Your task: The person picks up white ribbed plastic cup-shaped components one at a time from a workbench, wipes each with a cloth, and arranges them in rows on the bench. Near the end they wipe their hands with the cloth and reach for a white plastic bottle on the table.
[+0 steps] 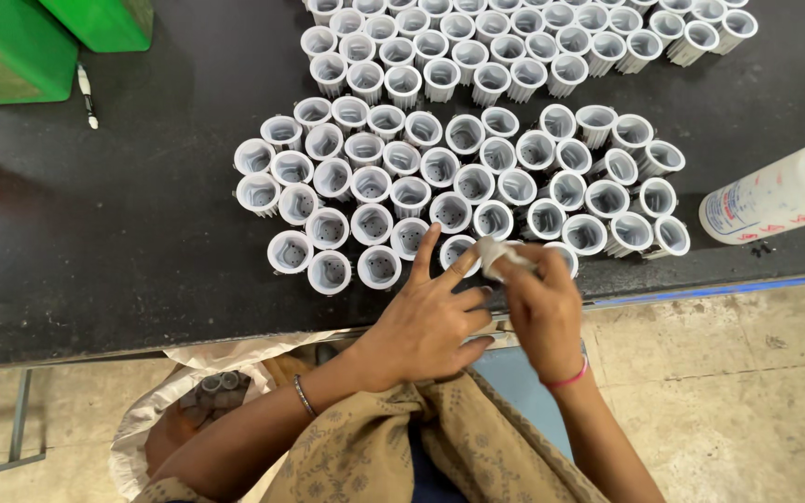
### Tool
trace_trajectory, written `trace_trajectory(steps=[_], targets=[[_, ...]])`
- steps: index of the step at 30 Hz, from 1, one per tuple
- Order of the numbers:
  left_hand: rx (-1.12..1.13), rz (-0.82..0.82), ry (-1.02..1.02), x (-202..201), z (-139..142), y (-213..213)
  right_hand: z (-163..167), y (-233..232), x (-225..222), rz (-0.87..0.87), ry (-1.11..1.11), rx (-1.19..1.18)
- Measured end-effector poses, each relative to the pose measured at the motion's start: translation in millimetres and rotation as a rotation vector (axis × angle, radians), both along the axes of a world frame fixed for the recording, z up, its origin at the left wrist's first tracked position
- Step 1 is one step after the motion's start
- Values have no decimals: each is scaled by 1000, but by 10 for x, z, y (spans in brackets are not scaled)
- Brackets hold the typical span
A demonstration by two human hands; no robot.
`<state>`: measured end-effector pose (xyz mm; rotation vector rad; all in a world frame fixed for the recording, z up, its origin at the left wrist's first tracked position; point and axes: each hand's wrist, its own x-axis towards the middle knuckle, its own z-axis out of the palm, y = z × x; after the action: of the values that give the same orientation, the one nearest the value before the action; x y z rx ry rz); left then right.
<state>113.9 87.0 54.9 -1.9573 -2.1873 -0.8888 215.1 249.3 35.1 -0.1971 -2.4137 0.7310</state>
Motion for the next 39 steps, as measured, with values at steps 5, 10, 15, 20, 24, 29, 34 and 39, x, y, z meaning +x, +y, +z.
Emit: trace_trajectory(steps=[5, 10, 15, 20, 24, 29, 34, 39], targets=[[-62, -3, -12, -7, 16, -9, -33, 54, -22, 6, 94, 51], [20, 6, 12, -14, 32, -35, -85, 197, -35, -144, 102, -236], [-32, 17, -8, 6, 12, -44, -154, 178, -19, 8, 146, -747], [-71, 46, 33, 37, -37, -26, -240, 139, -48, 71, 98, -1540], [-106, 97, 90, 67, -65, -4, -334, 124, -98, 119, 113, -1536], [-98, 83, 71, 112, -81, -10, -408, 122, -125, 130, 109, -1639], [-51, 116, 130, 160, -129, 7, -471, 131, -133, 138, 68, -1575], [-102, 141, 285, 217, -210, 26, -570, 159, -134, 172, 20, -1492]])
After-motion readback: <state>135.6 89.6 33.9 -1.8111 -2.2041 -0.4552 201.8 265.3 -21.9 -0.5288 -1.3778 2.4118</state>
